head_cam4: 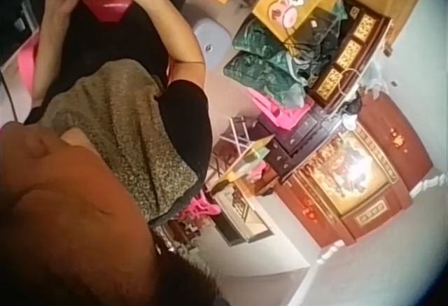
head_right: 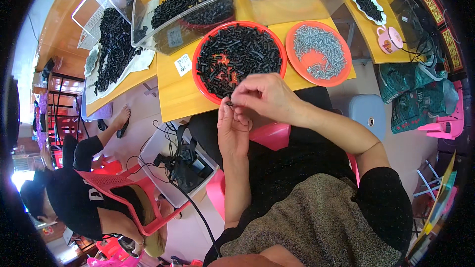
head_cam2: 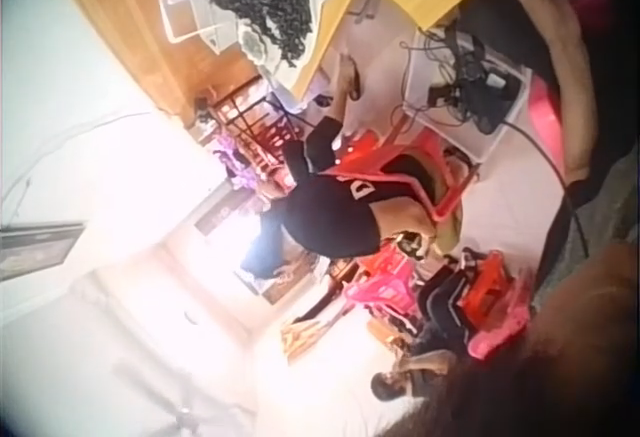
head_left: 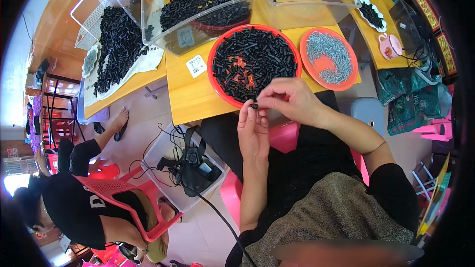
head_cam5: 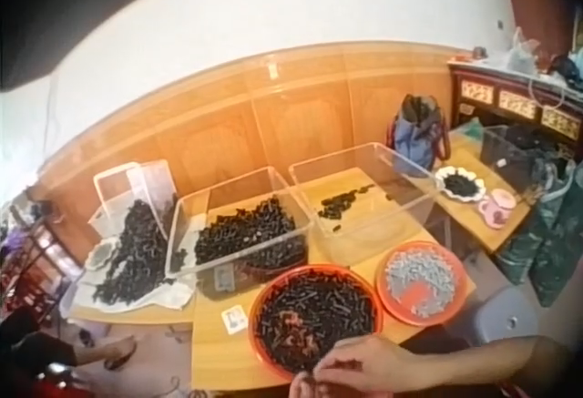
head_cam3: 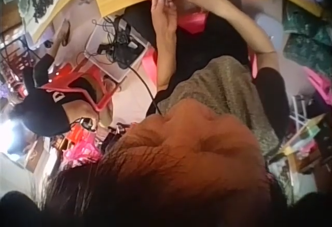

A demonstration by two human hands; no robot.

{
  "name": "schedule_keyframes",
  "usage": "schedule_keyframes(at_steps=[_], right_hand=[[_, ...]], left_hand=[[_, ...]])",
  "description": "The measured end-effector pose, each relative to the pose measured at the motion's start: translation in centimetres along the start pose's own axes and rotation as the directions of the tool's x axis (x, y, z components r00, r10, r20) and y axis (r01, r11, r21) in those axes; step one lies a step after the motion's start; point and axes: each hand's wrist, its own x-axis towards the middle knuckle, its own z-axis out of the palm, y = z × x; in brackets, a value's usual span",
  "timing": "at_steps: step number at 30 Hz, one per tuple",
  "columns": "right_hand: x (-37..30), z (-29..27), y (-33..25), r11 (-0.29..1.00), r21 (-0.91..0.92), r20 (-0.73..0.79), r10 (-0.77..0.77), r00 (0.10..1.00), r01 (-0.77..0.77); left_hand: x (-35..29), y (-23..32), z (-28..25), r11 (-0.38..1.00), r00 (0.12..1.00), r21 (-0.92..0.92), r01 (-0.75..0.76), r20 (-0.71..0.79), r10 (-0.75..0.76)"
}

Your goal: Assembling small silver rings onto black cylindrical components.

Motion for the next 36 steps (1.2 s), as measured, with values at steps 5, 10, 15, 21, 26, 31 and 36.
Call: schedule_keyframes(at_steps=[5, 10, 15, 21, 26, 31, 36], right_hand=[[5.1, -0.4, 2.8, 0.953, -0.292, -0.044, -0.094, 0.995, 0.077], [9.5, 1.3, 6.3, 0.893, -0.411, 0.057, -0.174, 0.983, 0.182], [10.5, 1.6, 6.8, 0.784, -0.598, 0.217, -0.043, 0.975, 0.168], [10.5, 0.5, 6.2, 0.754, -0.645, 0.128, -0.052, 0.990, 0.123], [11.3, 1.3, 6.3, 0.821, -0.537, 0.163, -0.124, 0.979, 0.193], [11.5, 2.0, 6.0, 0.825, -0.483, 0.314, -0.151, 0.938, 0.294], [11.2, 0.2, 5.9, 0.682, -0.670, 0.204, -0.211, 0.956, 0.293]], left_hand=[[0.2, 0.5, -0.1, 0.999, 0.999, 0.014, -0.037, -0.024, 0.037], [0.2, 0.4, -0.3, 1.000, 0.999, 0.005, 0.004, -0.044, -0.003], [0.3, 0.3, -0.3, 0.999, 0.997, 0.001, 0.034, -0.073, -0.034], [0.4, 0.2, -0.4, 0.999, 0.996, 0.022, 0.039, -0.083, -0.037], [0.4, 0.1, -0.4, 0.995, 0.995, 0.053, 0.081, -0.059, -0.078], [0.3, -0.1, -0.4, 0.992, 0.992, 0.074, 0.107, -0.076, -0.101], [0.3, -0.1, -0.3, 0.991, 0.992, 0.069, 0.115, -0.060, -0.111]])
